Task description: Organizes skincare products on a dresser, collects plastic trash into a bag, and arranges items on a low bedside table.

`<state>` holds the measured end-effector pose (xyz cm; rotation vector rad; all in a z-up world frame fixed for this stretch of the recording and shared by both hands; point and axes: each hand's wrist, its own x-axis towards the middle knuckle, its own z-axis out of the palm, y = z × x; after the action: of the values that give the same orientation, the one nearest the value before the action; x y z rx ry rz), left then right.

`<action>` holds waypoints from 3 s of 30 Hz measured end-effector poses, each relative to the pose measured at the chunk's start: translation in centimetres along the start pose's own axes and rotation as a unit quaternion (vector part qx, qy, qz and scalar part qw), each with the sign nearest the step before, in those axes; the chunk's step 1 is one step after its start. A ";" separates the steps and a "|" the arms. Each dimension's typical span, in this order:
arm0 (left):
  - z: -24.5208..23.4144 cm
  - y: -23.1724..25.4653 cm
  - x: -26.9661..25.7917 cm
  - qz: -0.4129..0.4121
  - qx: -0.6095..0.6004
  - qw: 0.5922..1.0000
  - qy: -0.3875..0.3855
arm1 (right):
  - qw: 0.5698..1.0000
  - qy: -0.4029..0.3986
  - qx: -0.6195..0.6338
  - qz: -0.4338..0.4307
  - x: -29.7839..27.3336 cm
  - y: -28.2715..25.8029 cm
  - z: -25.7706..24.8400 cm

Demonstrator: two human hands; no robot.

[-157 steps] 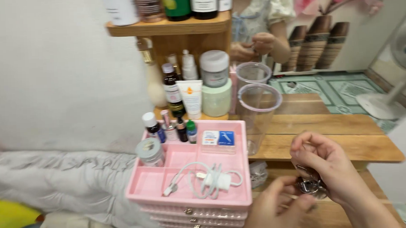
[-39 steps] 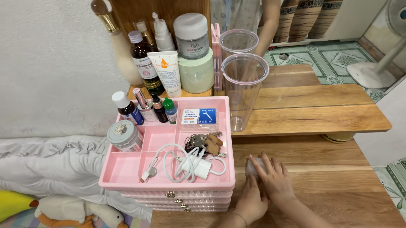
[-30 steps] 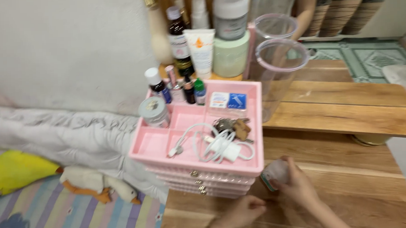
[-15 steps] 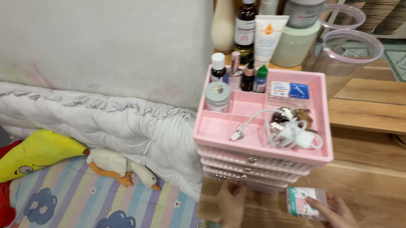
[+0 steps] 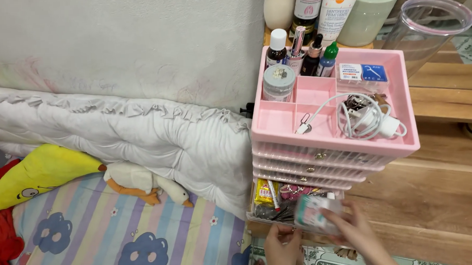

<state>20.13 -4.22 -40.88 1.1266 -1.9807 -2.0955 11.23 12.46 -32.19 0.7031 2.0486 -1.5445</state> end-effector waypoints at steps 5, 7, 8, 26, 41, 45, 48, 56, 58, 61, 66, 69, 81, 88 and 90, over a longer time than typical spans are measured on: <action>-1.3 1.7 -0.6 0.003 0.020 0.999 -0.049 | 0.996 0.005 -0.037 -0.078 0.1 -2.2 6.1; -1.4 1.9 -0.6 -0.003 0.023 0.998 -0.053 | 0.978 0.053 -0.126 -0.156 -1.1 -2.2 6.2; -1.4 2.0 -0.6 -0.011 0.025 0.998 -0.055 | 0.944 0.099 -0.215 -0.231 -1.6 -2.2 6.2; -1.4 -2.0 1.3 -0.038 -0.009 0.998 -0.057 | 0.859 0.057 -0.444 -0.247 2.1 -2.4 4.9; -0.1 2.3 2.5 0.004 0.039 0.999 -0.029 | 0.863 0.066 -0.433 -0.251 -0.6 -5.5 3.0; 1.7 6.5 4.0 0.032 0.036 0.998 -0.027 | 0.879 0.085 -0.370 -0.289 0.0 -5.4 0.2; 3.2 7.2 5.8 0.053 0.036 0.998 -0.019 | 0.900 0.083 -0.348 -0.250 -0.1 -5.7 -1.9; 4.8 6.9 8.3 0.032 0.018 0.998 -0.040 | 0.939 0.080 -0.291 -0.164 4.3 -3.9 -10.4; 4.0 6.8 8.1 0.064 0.060 0.994 -0.072 | 0.948 0.073 -0.261 -0.169 6.2 -2.7 -12.5; 3.1 7.6 7.0 0.085 0.136 0.970 -0.181 | 0.962 0.055 -0.210 -0.167 7.0 -2.3 -14.3; 3.1 11.9 3.3 0.029 0.160 0.912 -0.378 | 0.974 0.026 -0.184 -0.130 7.5 -1.6 -15.0; 2.9 13.2 2.5 0.050 0.092 0.912 -0.396 | 0.975 -0.009 -0.185 -0.126 7.1 -1.0 -14.7; -12.9 16.4 3.1 0.088 -0.081 0.982 -0.148 | 0.951 -0.199 -0.121 -0.203 5.1 -2.2 -6.2; -23.4 16.2 -2.2 0.111 -0.145 0.983 -0.015 | 0.901 -0.352 -0.127 -0.218 0.8 -4.0 5.0; -26.5 13.5 -3.3 0.119 -0.168 0.978 0.022 | 0.884 -0.387 -0.145 -0.219 0.5 -4.2 7.5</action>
<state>30.51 -27.51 -25.27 0.8239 -1.5698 -2.1458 8.61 4.27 -31.35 -0.4776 1.7757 -1.3614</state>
